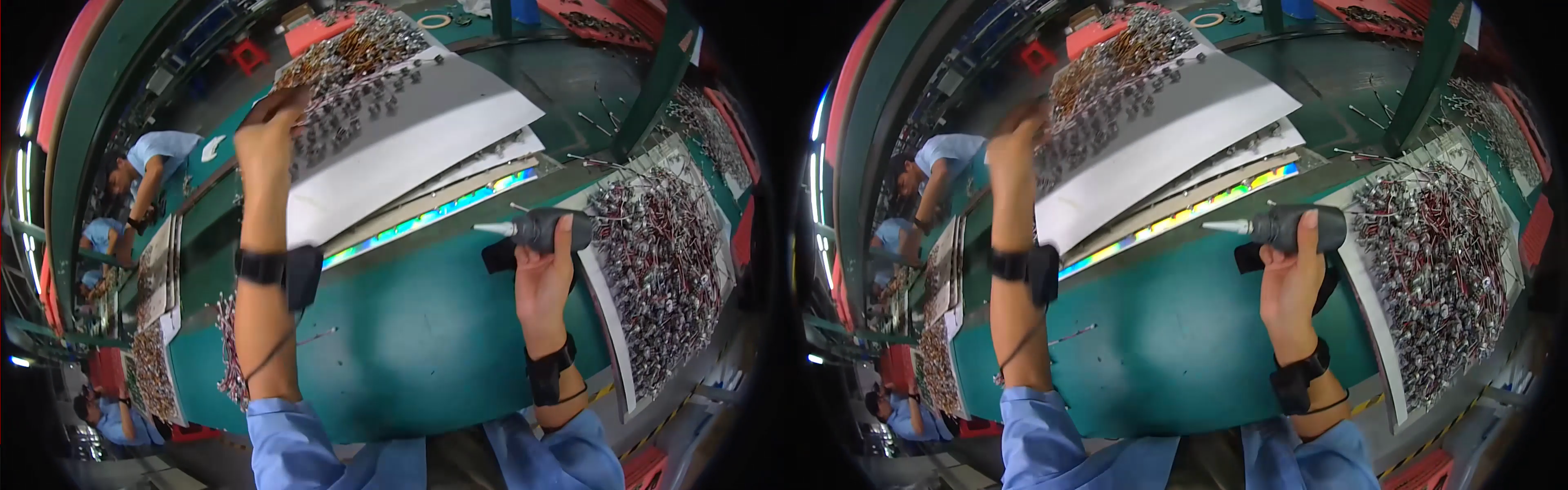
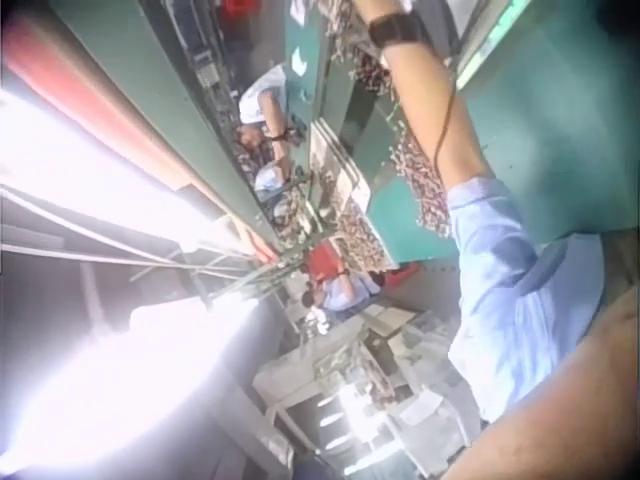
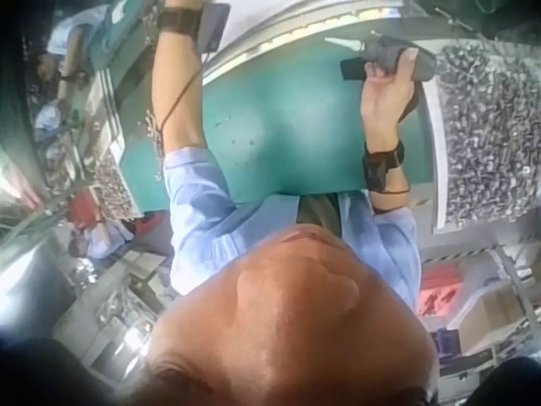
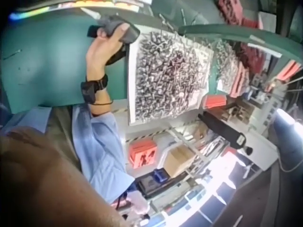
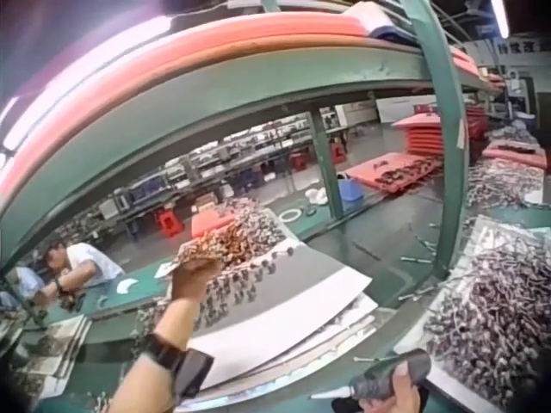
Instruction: The person picks up a wire assembly from a pile, applies glue to the connector using a squeeze bottle, and places it onto a white board. This process is repeated for several wire assemblies.
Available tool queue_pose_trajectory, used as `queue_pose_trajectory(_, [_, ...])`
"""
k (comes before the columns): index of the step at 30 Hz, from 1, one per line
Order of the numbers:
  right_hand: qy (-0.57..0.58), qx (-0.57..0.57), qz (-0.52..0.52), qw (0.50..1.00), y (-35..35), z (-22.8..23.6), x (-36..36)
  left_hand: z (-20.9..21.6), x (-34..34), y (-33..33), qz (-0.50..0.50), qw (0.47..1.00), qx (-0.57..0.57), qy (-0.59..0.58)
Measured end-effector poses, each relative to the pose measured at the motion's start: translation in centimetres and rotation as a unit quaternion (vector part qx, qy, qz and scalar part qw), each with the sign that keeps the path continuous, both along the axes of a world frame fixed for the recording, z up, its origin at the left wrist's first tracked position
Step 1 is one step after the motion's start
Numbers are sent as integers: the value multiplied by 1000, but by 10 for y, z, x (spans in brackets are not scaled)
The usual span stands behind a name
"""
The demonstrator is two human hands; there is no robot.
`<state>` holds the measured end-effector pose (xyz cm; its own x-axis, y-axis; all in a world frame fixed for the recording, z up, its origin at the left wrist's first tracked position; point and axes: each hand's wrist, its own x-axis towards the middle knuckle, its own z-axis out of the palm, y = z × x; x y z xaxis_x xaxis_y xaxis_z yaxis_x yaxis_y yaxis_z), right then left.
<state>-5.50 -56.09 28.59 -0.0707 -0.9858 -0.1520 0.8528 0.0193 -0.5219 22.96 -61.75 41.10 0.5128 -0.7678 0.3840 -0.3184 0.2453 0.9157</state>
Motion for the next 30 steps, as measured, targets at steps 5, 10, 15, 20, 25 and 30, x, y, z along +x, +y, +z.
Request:
queue_pose_trajectory(5, [0, 33, -19, 999, -2, 9, 3, -42, 1, -136, 10, 987, 73, -141])
queue_pose_trajectory(10, [-25, 8, 6, 1000, -10, 3, -6, -67, -34, -203, 67, 936, 239, -250])
queue_pose_trajectory(15, [-27, 80, -54, 995, -14, 12, -7, -86, -48, -226, 66, 915, 239, -318])
queue_pose_trajectory(20, [-36, 71, -51, 995, -17, 11, -9, -94, -51, -239, 81, 908, 245, -331])
queue_pose_trajectory(25, [-26, 73, -49, 996, -14, 10, -9, -92, -43, -242, 74, 905, 224, -353])
queue_pose_trajectory(30, [-28, 52, -44, 997, -13, 6, -11, -69, -28, -224, 89, 917, 215, -324])
